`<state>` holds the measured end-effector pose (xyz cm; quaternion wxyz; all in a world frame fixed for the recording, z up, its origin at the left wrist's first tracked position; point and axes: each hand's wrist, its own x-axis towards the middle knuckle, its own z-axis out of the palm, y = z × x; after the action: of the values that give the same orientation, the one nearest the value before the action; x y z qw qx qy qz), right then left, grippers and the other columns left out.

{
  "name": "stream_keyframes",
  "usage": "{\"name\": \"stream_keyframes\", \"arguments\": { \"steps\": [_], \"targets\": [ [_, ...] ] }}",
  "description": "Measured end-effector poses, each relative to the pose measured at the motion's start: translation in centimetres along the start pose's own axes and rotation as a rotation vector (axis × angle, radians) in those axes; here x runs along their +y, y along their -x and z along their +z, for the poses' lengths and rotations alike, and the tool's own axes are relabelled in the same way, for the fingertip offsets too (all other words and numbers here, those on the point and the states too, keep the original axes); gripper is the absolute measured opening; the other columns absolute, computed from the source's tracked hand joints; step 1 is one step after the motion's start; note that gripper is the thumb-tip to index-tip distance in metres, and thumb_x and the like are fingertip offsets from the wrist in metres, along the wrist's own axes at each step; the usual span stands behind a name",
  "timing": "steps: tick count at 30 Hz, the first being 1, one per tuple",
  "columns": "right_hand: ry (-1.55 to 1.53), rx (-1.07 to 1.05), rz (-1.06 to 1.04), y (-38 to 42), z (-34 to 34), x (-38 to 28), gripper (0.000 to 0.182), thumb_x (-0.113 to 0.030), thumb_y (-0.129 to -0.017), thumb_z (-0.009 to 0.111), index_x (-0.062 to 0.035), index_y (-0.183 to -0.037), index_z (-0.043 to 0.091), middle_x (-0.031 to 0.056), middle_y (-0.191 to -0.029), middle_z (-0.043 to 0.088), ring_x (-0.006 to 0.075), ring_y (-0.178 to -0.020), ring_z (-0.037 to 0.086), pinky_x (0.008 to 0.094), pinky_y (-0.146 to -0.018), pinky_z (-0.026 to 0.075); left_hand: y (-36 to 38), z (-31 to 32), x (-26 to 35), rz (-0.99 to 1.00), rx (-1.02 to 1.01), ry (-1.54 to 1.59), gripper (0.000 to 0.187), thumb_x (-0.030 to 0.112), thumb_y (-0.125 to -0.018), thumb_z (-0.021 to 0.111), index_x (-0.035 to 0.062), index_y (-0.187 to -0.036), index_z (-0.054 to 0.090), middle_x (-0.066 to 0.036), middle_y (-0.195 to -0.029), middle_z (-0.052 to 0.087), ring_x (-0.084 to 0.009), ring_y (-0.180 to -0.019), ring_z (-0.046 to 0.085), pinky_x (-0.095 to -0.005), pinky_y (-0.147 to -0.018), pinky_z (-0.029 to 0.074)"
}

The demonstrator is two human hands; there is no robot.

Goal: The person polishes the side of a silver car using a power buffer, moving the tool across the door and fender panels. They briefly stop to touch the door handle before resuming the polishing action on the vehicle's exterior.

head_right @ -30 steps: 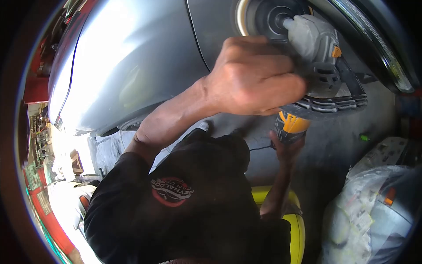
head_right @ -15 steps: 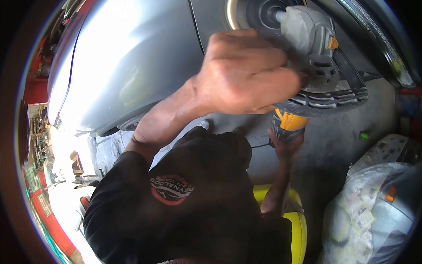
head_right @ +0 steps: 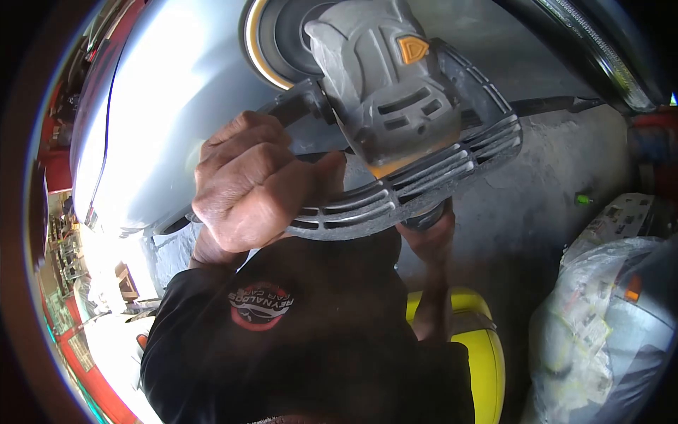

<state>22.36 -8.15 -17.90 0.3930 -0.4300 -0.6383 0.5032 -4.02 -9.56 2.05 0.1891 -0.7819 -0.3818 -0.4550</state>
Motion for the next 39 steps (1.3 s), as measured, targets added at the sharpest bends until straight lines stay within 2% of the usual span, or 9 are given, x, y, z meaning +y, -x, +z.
{"name": "stream_keyframes", "arguments": {
  "steps": [8, 10, 15, 17, 20, 25, 29, 35, 39],
  "targets": [
    [0.099, 0.144, 0.126, 0.9, 1.8, 0.1, 0.076, -0.016, -0.064, 0.092, 0.0022, -0.125, 0.052, 0.0136, -0.114, 0.065, 0.0234, -0.102, 0.064, 0.0370, -0.090, 0.051, -2.2, 5.8, -1.8, 0.100, 0.002, 0.051, 0.020, 0.012, -0.059, 0.079, 0.0107, -0.068, 0.061, 0.003, -0.059, 0.046, -0.0128, -0.049, 0.052, -0.0277, -0.046, 0.042],
    [0.004, 0.173, 0.165, 1.0, 1.8, 1.8, 0.076, -0.016, -0.064, 0.092, 0.0024, -0.125, 0.052, 0.0136, -0.114, 0.065, 0.0234, -0.100, 0.064, 0.0376, -0.090, 0.052, -3.1, 8.0, -2.0, 0.087, -0.015, 0.071, 0.017, 0.015, -0.052, 0.068, 0.0135, -0.064, 0.055, 0.001, -0.062, 0.052, -0.0150, -0.051, 0.054, -0.0299, -0.046, 0.046],
    [-0.050, 0.184, 0.246, 2.3, 2.1, 5.1, 0.081, -0.021, -0.063, 0.093, 0.0021, -0.127, 0.051, 0.0136, -0.114, 0.065, 0.0259, -0.101, 0.065, 0.0391, -0.093, 0.052, -3.1, 9.5, -1.6, 0.103, -0.025, 0.095, 0.018, 0.011, -0.056, 0.072, 0.0132, -0.065, 0.056, 0.001, -0.064, 0.054, -0.0158, -0.051, 0.054, -0.0311, -0.048, 0.050],
    [-0.064, 0.107, 0.371, 3.6, 2.9, 3.1, 0.083, -0.020, -0.063, 0.093, 0.0013, -0.130, 0.050, 0.0145, -0.118, 0.063, 0.0264, -0.106, 0.064, 0.0391, -0.096, 0.051, -1.4, 7.8, -0.9, 0.078, -0.036, 0.098, 0.019, 0.009, -0.058, 0.076, 0.0117, -0.067, 0.059, 0.001, -0.063, 0.052, -0.0154, -0.050, 0.054, -0.0307, -0.048, 0.049],
    [0.176, 0.018, 0.109, 7.3, 6.3, 4.9, 0.081, -0.018, -0.064, 0.092, 0.0007, -0.130, 0.050, 0.0140, -0.119, 0.063, 0.0261, -0.106, 0.064, 0.0390, -0.097, 0.050, 1.3, 3.4, 0.0, 0.073, -0.060, 0.038, 0.018, 0.010, -0.057, 0.074, 0.0116, -0.069, 0.061, 0.003, -0.060, 0.049, -0.0117, -0.046, 0.049, -0.0276, -0.047, 0.042],
    [-0.134, 0.022, 0.360, 10.5, 10.9, 1.1, 0.076, -0.016, -0.065, 0.090, 0.0003, -0.129, 0.052, 0.0127, -0.115, 0.065, 0.0256, -0.105, 0.064, 0.0387, -0.096, 0.051, 4.5, -3.1, 2.0, 0.025, -0.168, 0.023, 0.019, -0.002, -0.060, 0.075, 0.0070, -0.071, 0.064, 0.005, -0.054, 0.042, -0.0092, -0.043, 0.042, -0.0267, -0.046, 0.034],
    [-0.205, 0.089, 0.386, 11.0, 12.3, -0.2, 0.072, -0.014, -0.067, 0.089, 0.0000, -0.127, 0.053, 0.0116, -0.113, 0.066, 0.0251, -0.104, 0.065, 0.0384, -0.095, 0.051, 4.8, -3.1, 1.7, 0.080, -0.253, 0.032, 0.018, 0.004, -0.057, 0.075, 0.0077, -0.070, 0.062, 0.004, -0.057, 0.047, -0.0092, -0.044, 0.045, -0.0257, -0.046, 0.035],
    [-0.274, 0.282, 0.330, 7.2, 11.1, -1.1, 0.066, -0.012, -0.068, 0.087, -0.0005, -0.125, 0.055, 0.0099, -0.109, 0.067, 0.0244, -0.102, 0.065, 0.0380, -0.094, 0.052, 1.8, 5.5, 0.0, 0.097, -0.171, 0.107, 0.016, 0.017, -0.056, 0.068, 0.0170, -0.066, 0.056, 0.004, -0.066, 0.054, -0.0120, -0.053, 0.056, -0.0291, -0.047, 0.046],
    [-0.387, 0.286, 0.330, 5.2, 8.2, 4.7, 0.051, -0.018, -0.068, 0.088, -0.0029, -0.109, 0.063, 0.0037, -0.092, 0.066, 0.0160, -0.077, 0.065, 0.0312, -0.075, 0.055, -1.2, 12.0, -0.9, 0.106, -0.316, 0.135, 0.016, 0.015, -0.064, 0.072, 0.0174, -0.080, 0.069, 0.000, -0.073, 0.064, -0.0181, -0.060, 0.065, -0.0334, -0.049, 0.053]
  ]
}}
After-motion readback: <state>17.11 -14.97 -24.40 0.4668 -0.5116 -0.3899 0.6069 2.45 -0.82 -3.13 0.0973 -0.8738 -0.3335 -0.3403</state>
